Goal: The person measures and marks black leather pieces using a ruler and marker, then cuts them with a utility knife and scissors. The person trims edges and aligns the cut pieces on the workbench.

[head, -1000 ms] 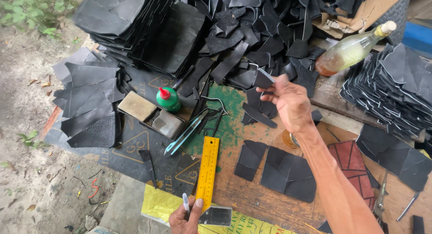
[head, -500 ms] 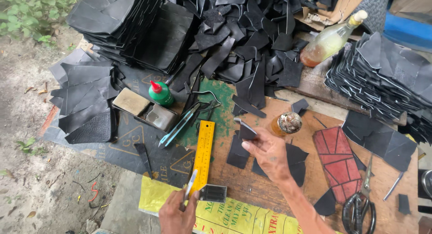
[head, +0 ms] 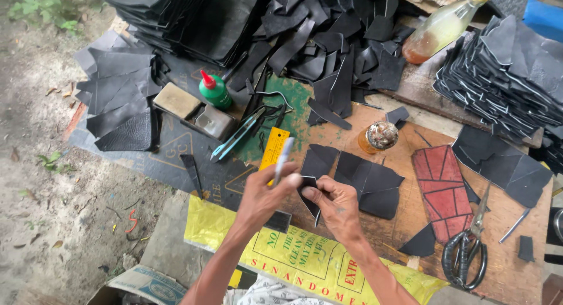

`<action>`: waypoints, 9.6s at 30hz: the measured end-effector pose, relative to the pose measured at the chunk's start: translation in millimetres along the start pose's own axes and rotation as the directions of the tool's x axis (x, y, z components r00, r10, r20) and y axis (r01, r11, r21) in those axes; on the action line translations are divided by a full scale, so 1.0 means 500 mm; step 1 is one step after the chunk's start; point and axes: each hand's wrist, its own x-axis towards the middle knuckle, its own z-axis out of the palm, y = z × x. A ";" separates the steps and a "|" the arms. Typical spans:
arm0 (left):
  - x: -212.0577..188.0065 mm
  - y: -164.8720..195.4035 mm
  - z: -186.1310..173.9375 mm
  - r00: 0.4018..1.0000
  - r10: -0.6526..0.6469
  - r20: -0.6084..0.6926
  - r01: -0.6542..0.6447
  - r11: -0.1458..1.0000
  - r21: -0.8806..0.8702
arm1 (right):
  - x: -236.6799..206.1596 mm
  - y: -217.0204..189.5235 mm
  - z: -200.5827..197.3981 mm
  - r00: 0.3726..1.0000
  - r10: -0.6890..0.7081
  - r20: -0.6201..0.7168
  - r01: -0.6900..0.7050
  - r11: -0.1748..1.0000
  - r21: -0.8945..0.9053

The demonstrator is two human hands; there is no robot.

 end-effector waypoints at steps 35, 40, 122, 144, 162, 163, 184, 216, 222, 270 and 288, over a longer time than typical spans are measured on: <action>0.003 0.015 -0.007 0.997 0.000 0.075 -0.030 0.915 0.403 | -0.131 -0.032 0.049 0.976 0.109 0.188 -0.060 0.966 -0.252; -0.040 0.001 -0.037 0.962 0.264 -0.073 -0.131 0.675 0.726 | -0.153 0.006 0.010 0.979 0.184 0.089 -0.185 0.983 0.002; -0.247 -0.206 -0.157 0.915 -0.362 -0.178 0.245 0.849 -0.469 | -0.076 0.041 0.075 0.765 -0.510 0.394 0.592 0.315 -0.741; -0.260 -0.250 -0.027 0.838 -0.537 0.102 0.341 0.367 -0.866 | -0.047 0.040 0.112 0.750 -0.549 0.369 0.572 0.257 -0.779; -0.212 -0.240 0.044 0.884 -0.442 -0.152 0.236 0.703 -0.671 | -0.106 0.043 -0.007 0.805 -0.444 0.393 0.592 0.581 -0.558; -0.209 -0.241 0.041 0.873 -0.473 -0.115 0.264 0.658 -0.705 | -0.115 0.042 -0.011 0.816 -0.451 0.363 0.576 0.578 -0.578; -0.202 -0.206 0.078 0.897 -0.328 -0.297 0.188 0.890 -0.415 | -0.108 0.045 -0.028 0.836 -0.492 0.244 0.536 0.633 -0.559; -0.194 -0.225 0.059 0.948 -0.186 -0.257 0.120 0.961 -0.249 | -0.113 0.070 -0.019 0.815 -0.550 0.183 0.555 0.648 -0.521; -0.196 -0.217 0.056 0.928 -0.284 -0.242 0.227 0.944 -0.238 | -0.073 0.016 -0.005 0.779 -0.608 0.151 0.567 0.582 -0.583; -0.196 -0.229 0.029 0.935 -0.346 -0.075 0.286 0.864 -0.415 | 0.083 0.032 0.033 0.772 -0.490 0.405 0.619 0.433 -0.655; -0.197 -0.238 0.035 0.947 -0.304 -0.104 0.242 0.888 -0.391 | 0.084 0.028 0.032 0.765 -0.489 0.418 0.625 0.412 -0.663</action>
